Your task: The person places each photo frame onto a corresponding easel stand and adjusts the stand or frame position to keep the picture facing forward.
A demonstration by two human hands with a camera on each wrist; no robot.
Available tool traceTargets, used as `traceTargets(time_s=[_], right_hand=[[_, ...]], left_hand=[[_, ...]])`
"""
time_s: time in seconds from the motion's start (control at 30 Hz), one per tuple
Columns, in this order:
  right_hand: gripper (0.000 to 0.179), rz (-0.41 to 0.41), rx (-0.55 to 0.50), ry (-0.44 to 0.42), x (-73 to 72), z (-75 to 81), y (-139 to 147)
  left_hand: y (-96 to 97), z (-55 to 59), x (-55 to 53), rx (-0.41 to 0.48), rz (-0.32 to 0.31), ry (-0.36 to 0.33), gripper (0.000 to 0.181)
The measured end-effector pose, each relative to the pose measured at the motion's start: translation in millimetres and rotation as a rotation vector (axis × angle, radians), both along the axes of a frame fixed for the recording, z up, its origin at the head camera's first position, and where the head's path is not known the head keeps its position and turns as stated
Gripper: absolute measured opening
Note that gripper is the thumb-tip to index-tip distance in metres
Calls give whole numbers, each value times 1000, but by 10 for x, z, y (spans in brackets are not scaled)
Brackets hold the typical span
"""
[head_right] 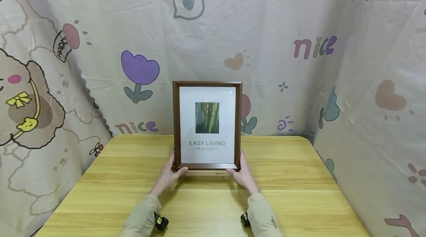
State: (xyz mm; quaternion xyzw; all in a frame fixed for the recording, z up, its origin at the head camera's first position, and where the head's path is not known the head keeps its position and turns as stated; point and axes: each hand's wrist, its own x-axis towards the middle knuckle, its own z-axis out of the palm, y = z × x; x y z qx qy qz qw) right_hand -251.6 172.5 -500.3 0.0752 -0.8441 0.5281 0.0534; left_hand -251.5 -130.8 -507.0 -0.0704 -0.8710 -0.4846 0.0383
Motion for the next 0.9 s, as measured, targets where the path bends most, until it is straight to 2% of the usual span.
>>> traceTargets(time_s=[0.67, 0.9], right_hand=[[94, -2, 15, 18, -18, -21, -9], [95, 18, -18, -28, -2, 3, 9]], left_hand=[[20, 20, 20, 10, 2, -13, 95], [25, 51, 38, 6, -13, -3, 95]])
